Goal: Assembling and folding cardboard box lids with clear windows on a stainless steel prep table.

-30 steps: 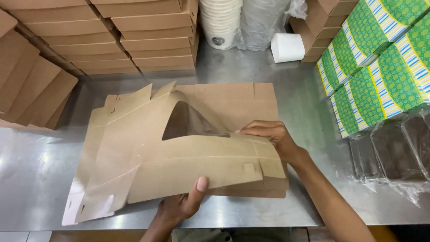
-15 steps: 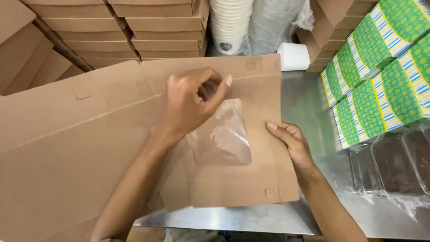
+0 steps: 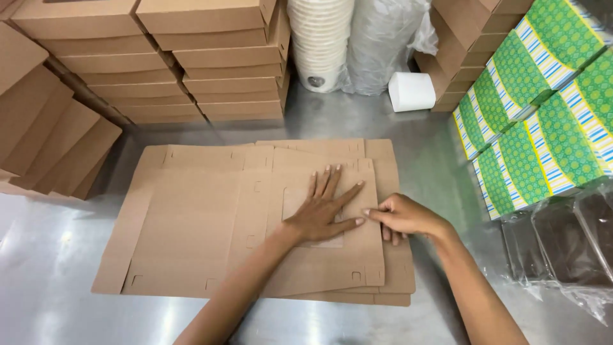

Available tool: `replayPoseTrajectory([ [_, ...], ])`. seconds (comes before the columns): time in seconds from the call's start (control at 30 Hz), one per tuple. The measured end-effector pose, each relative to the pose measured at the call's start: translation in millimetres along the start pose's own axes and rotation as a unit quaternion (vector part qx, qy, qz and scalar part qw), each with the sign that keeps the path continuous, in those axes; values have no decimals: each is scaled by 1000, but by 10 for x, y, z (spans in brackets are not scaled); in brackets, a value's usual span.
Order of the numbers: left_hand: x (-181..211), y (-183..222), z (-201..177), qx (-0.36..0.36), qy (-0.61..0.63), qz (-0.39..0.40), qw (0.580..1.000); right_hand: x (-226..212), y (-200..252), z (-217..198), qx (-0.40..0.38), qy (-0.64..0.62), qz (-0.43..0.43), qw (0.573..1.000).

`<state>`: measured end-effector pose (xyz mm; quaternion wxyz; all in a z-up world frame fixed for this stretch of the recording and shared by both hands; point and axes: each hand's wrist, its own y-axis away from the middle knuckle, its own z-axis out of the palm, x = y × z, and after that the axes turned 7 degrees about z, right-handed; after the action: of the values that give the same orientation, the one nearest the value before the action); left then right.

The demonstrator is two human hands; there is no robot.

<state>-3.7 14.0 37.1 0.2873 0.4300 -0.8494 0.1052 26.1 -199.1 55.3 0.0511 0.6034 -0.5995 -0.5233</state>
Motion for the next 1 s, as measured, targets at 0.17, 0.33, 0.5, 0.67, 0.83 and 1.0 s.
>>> replayPoseTrajectory([
  [0.17, -202, -39, 243, 19, -85, 21, 996, 219, -160, -92, 56, -24, -13, 998],
  [0.33, -254, -43, 283, 50, -99, 31, 993, 240, -192, -85, 107, -34, -72, 991],
  [0.5, -300, -57, 366, 83, -86, 29, 992, 363, -450, 18, 246, 26, -110, 963],
  [0.67, -350, -88, 425, 121, -77, 41, 989, 345, -498, 160, 284, 22, -129, 950],
  [0.83, -270, -36, 335, 177, -57, 20, 982, 364, -558, 179, 343, 63, -157, 924],
  [1.0, -342, -53, 370, 197, -27, -11, 980, 450, -672, 188, 402, 143, -161, 890],
])
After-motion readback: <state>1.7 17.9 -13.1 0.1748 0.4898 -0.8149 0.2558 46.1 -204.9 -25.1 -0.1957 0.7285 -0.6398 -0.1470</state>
